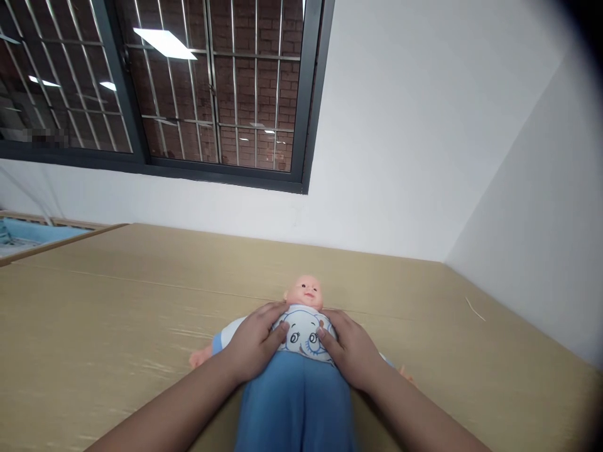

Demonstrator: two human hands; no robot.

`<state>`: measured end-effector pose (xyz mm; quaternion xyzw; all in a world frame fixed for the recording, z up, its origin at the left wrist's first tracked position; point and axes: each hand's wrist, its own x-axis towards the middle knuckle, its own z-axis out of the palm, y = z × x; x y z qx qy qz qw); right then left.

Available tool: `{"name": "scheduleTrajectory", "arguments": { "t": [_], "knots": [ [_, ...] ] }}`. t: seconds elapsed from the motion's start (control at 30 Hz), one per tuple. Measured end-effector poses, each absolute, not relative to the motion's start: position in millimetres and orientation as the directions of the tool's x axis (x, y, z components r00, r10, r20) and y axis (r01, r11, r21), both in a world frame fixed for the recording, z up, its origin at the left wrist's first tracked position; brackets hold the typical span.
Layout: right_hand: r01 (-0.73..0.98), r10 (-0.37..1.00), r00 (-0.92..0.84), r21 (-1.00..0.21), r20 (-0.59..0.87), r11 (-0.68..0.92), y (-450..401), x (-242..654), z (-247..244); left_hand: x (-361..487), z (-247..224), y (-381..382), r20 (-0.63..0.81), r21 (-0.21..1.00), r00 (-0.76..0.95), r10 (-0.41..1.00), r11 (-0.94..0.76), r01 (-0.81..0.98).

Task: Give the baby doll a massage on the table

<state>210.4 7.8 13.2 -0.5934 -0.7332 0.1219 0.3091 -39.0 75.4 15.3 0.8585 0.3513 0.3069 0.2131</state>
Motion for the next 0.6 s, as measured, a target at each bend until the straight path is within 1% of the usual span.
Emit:
{"name": "scheduleTrajectory", "arguments": {
  "t": [0.07, 0.1, 0.17, 0.23, 0.27, 0.3, 0.33, 0.4, 0.5, 0.53, 0.6],
  "knots": [
    [0.783, 0.943, -0.130, -0.552, 0.307, 0.288, 8.8, 213.2, 11.3, -40.3, 23.4, 61.8, 0.442, 0.523, 0.581, 0.683, -0.723, 0.452],
    [0.777, 0.941, -0.138, -0.555, 0.310, 0.297, 9.2, 214.5, 10.2, -40.0, 28.1, 52.6, 0.477, 0.479, 0.618, 0.625, -0.774, 0.413],
    [0.768, 0.936, -0.154, -0.558, 0.316, 0.314, 9.6, 216.2, 8.5, -36.1, 36.4, 32.4, 0.509, 0.390, 0.750, 0.421, -0.890, 0.236],
    [0.761, 0.932, -0.173, -0.557, 0.319, 0.332, 9.4, 216.8, 8.0, -27.3, 41.2, 14.9, 0.460, 0.332, 0.858, 0.227, -0.941, 0.071],
    [0.759, 0.930, -0.182, -0.556, 0.319, 0.339, 9.1, 216.7, 8.2, -21.8, 42.3, 8.5, 0.434, 0.304, 0.888, 0.153, -0.952, 0.016],
    [0.758, 0.929, -0.190, -0.554, 0.316, 0.344, 8.8, 216.6, 8.6, -16.3, 42.8, 3.9, 0.389, 0.286, 0.914, 0.119, -0.958, 0.003],
    [0.758, 0.929, -0.199, -0.553, 0.311, 0.347, 8.4, 216.4, 9.1, -11.4, 43.3, 0.8, 0.348, 0.274, 0.931, 0.105, -0.962, 0.006],
    [0.760, 0.933, -0.205, -0.552, 0.297, 0.343, 7.6, 215.9, 10.3, -5.4, 45.9, -1.7, 0.272, 0.286, 0.953, 0.132, -0.957, 0.050],
    [0.745, 0.935, -0.217, -0.572, 0.279, 0.343, 6.9, 215.0, 11.6, -7.7, 54.9, -0.3, 0.205, 0.375, 0.963, 0.177, -0.923, 0.090],
    [0.737, 0.933, -0.223, -0.578, 0.281, 0.350, 6.7, 214.5, 11.9, -10.7, 57.7, 1.3, 0.199, 0.403, 0.958, 0.208, -0.908, 0.113],
    [0.729, 0.929, -0.225, -0.582, 0.293, 0.361, 6.6, 213.1, 12.5, -17.2, 59.5, 7.3, 0.217, 0.437, 0.923, 0.318, -0.877, 0.200]
  ]
}}
